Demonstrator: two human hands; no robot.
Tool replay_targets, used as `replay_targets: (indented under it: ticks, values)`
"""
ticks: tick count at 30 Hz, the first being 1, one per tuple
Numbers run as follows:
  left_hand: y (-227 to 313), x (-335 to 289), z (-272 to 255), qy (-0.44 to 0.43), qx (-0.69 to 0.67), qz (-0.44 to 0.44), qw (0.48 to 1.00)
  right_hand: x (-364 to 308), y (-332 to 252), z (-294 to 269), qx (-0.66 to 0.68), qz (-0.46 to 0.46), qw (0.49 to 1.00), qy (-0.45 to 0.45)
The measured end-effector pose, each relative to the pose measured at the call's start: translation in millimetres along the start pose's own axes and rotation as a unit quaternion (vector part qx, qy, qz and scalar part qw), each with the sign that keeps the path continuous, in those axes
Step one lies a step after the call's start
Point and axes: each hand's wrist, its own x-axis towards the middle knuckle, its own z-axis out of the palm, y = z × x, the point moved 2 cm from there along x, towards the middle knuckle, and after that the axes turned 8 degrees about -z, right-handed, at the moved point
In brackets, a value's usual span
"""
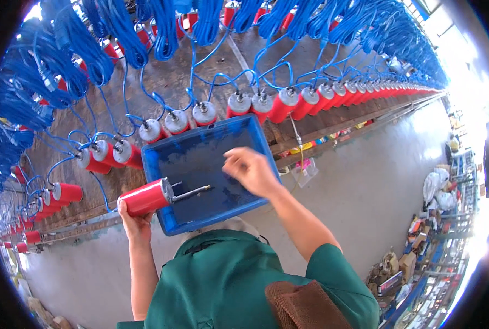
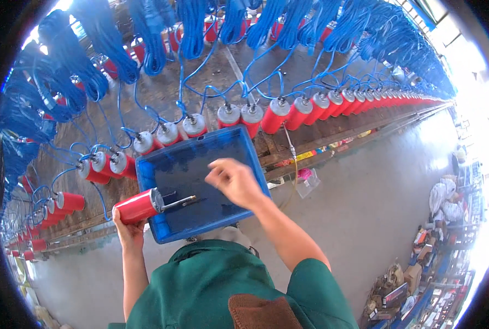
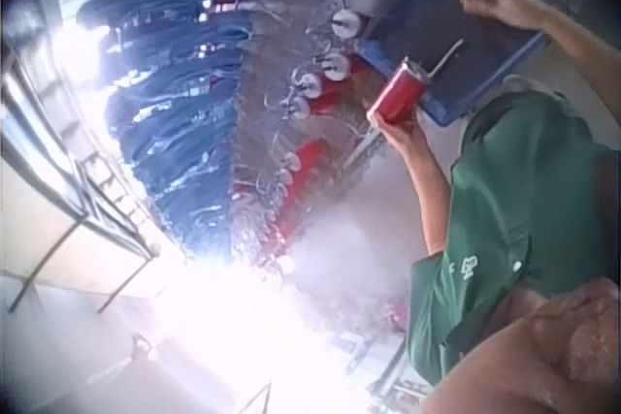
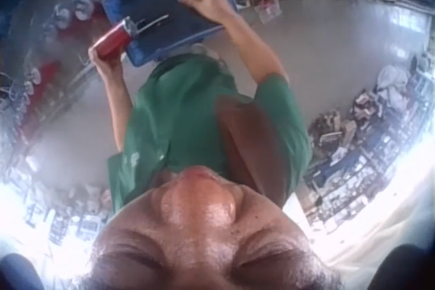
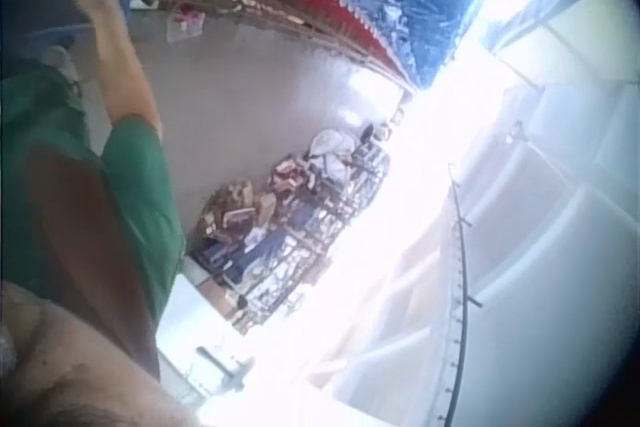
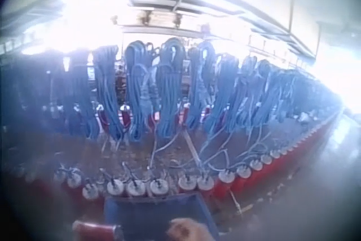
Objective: The person picks up a red pressure tank from a assembly line, dips it into a blue container of water, and uses a tool to manipulate a valve at the top of the tank. The person repeats this process with three tanks in total, placing each one back on the line after handling it.
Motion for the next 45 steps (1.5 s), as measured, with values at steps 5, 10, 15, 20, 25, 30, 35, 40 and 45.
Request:
replay_targets:
  ticks: [5,10,15,20,25,30,35,40,45]
  values:
    - [3.5,-6.7,11.0,0.032,0.011,0.023,0.999,-6.3,119.5,-146.4,-0.376,0.050,0.890,0.253]
    - [3.8,-7.7,5.8,0.044,0.010,0.020,0.999,4.7,205.6,-181.0,-0.512,0.238,0.809,0.164]
    - [3.7,-5.4,4.5,0.025,0.019,0.012,0.999,19.2,225.0,-196.2,-0.417,0.324,0.840,0.121]
    - [6.3,-14.2,3.6,0.036,0.017,0.022,0.999,-8.5,111.0,-178.7,0.091,0.244,0.947,0.189]
    - [1.6,-4.8,-1.0,0.000,-0.022,-0.008,1.000,-33.9,-27.5,-153.2,0.041,0.120,0.974,0.187]
    - [-0.9,-0.2,-8.2,-0.023,-0.034,-0.015,0.999,-31.8,-73.4,-100.6,0.016,0.100,0.982,0.158]
    - [3.1,-5.7,-2.1,-0.013,-0.045,-0.024,0.999,-11.2,-89.7,-26.5,0.039,0.103,0.992,0.066]
    - [1.2,0.7,-6.6,-0.037,-0.067,-0.050,0.996,4.2,-63.1,41.2,0.118,0.234,0.965,0.007]
    - [2.4,-2.1,-7.3,-0.028,-0.078,-0.059,0.995,13.1,-40.0,64.4,0.195,0.350,0.916,0.006]
